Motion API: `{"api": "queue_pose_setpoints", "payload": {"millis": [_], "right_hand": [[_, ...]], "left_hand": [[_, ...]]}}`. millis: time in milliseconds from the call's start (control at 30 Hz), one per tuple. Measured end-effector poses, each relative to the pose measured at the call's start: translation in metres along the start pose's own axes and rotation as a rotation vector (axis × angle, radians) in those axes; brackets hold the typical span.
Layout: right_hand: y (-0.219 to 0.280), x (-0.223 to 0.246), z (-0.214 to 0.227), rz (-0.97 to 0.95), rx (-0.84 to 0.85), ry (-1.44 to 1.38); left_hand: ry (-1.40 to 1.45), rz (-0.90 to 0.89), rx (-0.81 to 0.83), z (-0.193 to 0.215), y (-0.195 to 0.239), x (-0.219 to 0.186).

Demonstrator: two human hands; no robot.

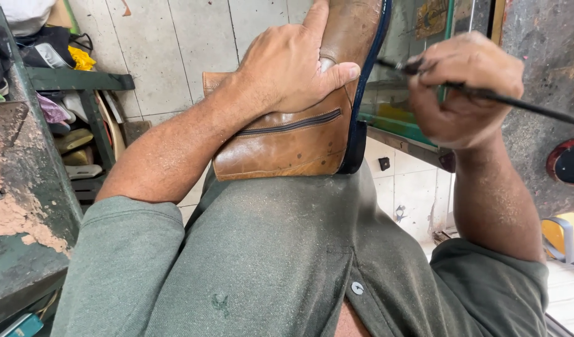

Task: Applying black dye to the edges of shoe soles using a brush at a workbench.

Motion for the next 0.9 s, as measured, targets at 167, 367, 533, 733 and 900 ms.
{"api": "queue_pose_setpoints", "payload": {"millis": [167, 367, 533, 733, 900], "right_hand": [[-0.007, -0.008, -0.005, -0.011, 0.136, -0.213], [-0.007, -0.008, 0.004, 0.057, 0.111, -0.011], [-0.008, -0.025, 0.022, 0.047, 0.052, 0.07], [-0.017, -0.031, 0.027, -0.016, 0.018, 0.088], [-0.026, -0.034, 0.025, -0.126, 0.045, 0.088]], "left_hand": [[-0.028, 0.059, 0.048, 0.001, -0.002, -0.003], [-0.027, 0.066, 0.081, 0.003, -0.004, -0.006], [-0.014, 0.069, 0.089, 0.005, -0.005, -0.007], [-0.015, 0.072, 0.105, 0.006, -0.007, -0.006], [-0.004, 0.088, 0.11, 0.008, -0.009, -0.006]]}}
Point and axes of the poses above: each hand's wrist, its own y-axis away from the middle knuckle, its own z-axis out of the back of the hand, x = y × z, the point moved 3 cm from there along -y, towards the middle knuckle
